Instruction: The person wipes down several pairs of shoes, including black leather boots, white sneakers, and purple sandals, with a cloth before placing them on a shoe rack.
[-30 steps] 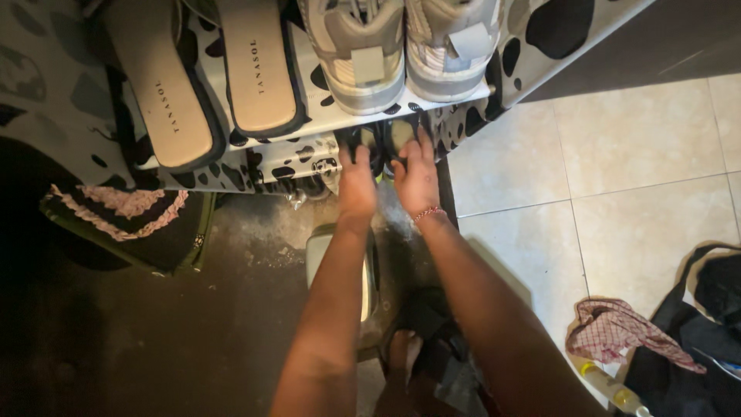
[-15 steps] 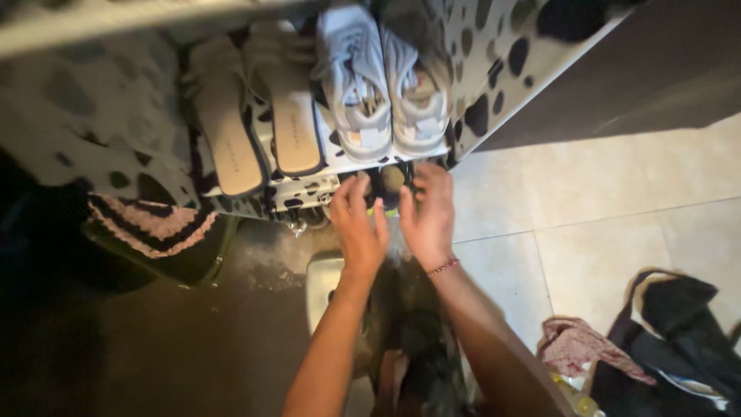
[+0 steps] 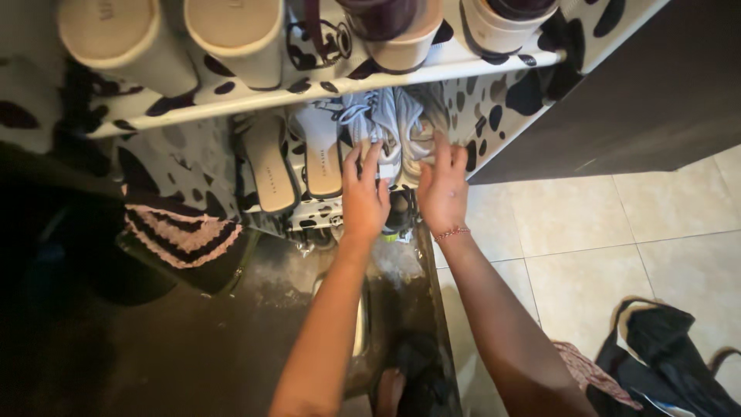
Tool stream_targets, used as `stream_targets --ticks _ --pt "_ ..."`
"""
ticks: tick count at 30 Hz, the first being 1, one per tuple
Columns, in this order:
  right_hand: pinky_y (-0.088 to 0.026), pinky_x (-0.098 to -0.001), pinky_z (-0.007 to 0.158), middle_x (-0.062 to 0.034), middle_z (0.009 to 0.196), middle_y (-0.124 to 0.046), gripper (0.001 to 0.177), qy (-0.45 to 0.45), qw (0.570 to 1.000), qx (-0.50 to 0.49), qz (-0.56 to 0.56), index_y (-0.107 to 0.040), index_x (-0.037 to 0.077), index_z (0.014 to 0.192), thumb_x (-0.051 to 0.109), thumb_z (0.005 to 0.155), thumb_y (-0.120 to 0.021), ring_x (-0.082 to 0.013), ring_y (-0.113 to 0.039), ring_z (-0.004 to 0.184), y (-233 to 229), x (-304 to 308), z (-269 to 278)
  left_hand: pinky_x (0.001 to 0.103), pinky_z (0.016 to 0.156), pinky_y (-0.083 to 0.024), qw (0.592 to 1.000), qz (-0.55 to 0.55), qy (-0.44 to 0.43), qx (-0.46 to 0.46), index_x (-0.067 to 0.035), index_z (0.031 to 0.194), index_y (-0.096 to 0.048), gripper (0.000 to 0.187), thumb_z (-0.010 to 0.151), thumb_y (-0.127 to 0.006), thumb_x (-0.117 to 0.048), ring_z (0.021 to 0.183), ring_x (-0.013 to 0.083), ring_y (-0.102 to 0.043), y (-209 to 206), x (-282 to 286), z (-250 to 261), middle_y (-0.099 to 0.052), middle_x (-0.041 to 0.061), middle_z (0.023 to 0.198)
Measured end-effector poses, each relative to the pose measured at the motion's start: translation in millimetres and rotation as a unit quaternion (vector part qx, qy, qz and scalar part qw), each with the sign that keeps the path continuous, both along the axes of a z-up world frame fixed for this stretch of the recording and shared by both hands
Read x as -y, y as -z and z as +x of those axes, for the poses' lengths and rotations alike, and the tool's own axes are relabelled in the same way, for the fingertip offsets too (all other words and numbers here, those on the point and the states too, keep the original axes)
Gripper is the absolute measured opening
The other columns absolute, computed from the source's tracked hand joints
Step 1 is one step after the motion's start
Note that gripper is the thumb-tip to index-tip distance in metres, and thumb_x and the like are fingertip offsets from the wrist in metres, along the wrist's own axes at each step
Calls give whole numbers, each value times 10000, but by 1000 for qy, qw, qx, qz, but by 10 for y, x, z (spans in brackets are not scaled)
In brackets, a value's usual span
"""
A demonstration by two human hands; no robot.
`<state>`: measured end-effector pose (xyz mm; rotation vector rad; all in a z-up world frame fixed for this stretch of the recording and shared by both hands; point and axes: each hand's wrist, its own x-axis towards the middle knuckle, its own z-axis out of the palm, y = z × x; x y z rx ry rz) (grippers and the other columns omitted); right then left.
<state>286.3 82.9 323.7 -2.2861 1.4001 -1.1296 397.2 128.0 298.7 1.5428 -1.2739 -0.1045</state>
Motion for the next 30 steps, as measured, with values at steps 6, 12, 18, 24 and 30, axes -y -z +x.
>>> stream_targets --ticks 6,12,18,24,30 --pt "-471 -315 647 -173 1007 -429 494 -16 997 74 17 -362 -14 1204 18 754 -564 -272 -518 791 -719 -243 58 408 958 -346 997 -58 -46 -5 -32 1234 -391 484 787 -571 -59 1126 376 -399 -601 -271 -28 -373 225 1215" --pt "-437 -194 748 -145 1153 -338 532 -36 967 166 -187 -282 34 1335 -1 887 -568 -155 -445 926 -1859 -529 -34 407 995 -336 977 -184 -86 61 -56 1228 -393 496 799 -632 -119 1156 340 -384 -1780 -543 -44 -380 196 1243" --pt "-359 -332 994 -196 1256 -296 631 -65 963 24 -262 -198 30 1336 37 889 -643 -324 -389 1160 -2476 -220 93 463 963 -317 976 -159 -114 97 -54 1241 -343 641 724 -679 -228 1147 459 -324 -2538 -181 54 -322 327 1216" --pt "-349 -342 1000 -179 1310 -339 609 -101 940 59 -322 -219 16 1272 11 819 -625 -333 -391 1181 -2399 -43 121 411 836 -438 981 -114 -117 105 -233 1257 -396 575 746 -657 -252 965 411 -500 -2453 -2 140 -459 258 1051" --pt "-429 -340 887 -127 1102 -527 369 -30 963 92 -252 -429 35 1180 67 889 -652 -291 -523 1015 -2250 -96 36 320 829 -465 979 -174 -89 60 -244 1272 -413 540 796 -659 -177 987 303 -521 -2386 -204 -3 -446 193 1106"
